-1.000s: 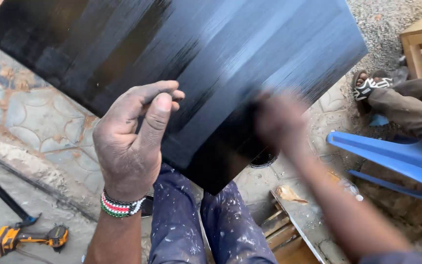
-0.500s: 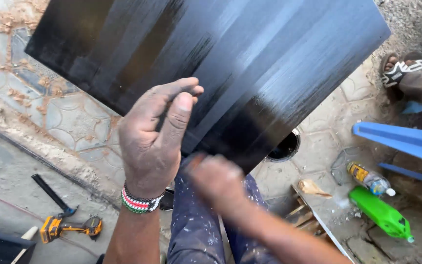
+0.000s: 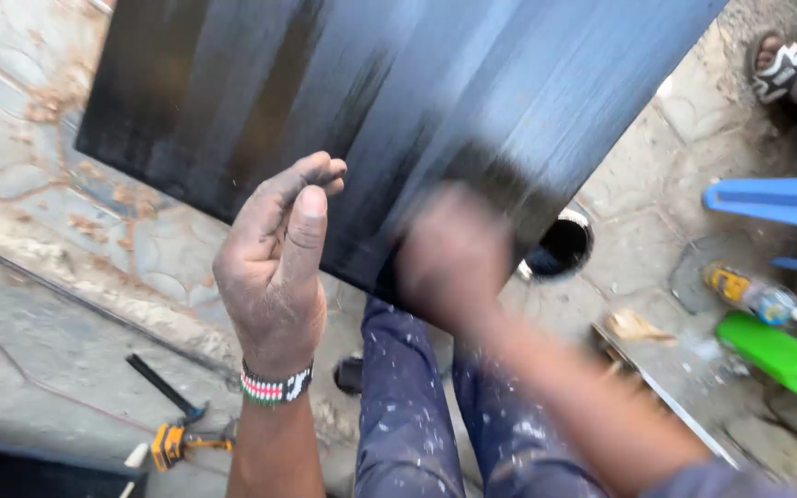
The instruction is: The person repeatedly dips a brush into a paint can and applies black paint to a rectangular wooden board. The person holds the board with one hand while painting with the other, covering the surface with multiple strokes.
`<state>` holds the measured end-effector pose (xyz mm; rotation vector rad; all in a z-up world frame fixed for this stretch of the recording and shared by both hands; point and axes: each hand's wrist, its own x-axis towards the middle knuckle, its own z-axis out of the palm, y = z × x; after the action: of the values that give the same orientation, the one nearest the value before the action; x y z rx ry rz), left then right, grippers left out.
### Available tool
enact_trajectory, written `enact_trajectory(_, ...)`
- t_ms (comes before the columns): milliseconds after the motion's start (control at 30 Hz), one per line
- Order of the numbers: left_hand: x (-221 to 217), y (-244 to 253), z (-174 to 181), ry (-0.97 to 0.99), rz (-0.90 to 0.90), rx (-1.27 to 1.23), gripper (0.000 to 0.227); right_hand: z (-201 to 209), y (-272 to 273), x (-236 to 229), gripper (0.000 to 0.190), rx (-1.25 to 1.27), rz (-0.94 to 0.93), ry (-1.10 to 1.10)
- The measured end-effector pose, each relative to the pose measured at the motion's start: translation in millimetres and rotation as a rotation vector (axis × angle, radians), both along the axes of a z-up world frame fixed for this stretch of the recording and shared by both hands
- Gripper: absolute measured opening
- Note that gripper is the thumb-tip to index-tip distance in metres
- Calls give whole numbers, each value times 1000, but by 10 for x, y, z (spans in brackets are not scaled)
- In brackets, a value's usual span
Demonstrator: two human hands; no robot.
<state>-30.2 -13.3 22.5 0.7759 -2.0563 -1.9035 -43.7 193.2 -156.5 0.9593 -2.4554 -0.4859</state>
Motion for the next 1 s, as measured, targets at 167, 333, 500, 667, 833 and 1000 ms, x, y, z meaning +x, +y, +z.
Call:
enact_trajectory(167, -278, 449, 582, -149, -294, -231, 38, 584, -58, 1923, 13, -789, 0, -1344)
enact_trajectory(333, 120, 1432, 97, -137, -645, 138, 42, 343, 1852, 1503, 34, -911, -311, -1368)
enact_trajectory(500, 516, 2605, -1131, -252, -980, 316, 47, -989, 3234, 825, 31, -903, -1291, -1333)
enact_trajectory(667, 843, 3362, -2441, -627, -742, 350, 75, -2704, 3514, 435, 11, -1289, -1499, -1311)
enact_trajectory(833, 1202, 3691, -3288, -657, -569, 348, 68, -3524, 3547, 305, 8, -1322, -1552, -1263)
enact_trajectory(1000, 1190, 3756, -3627, -713, -565, 332, 79, -4088, 3740, 540, 13, -1292, -1372, -1236)
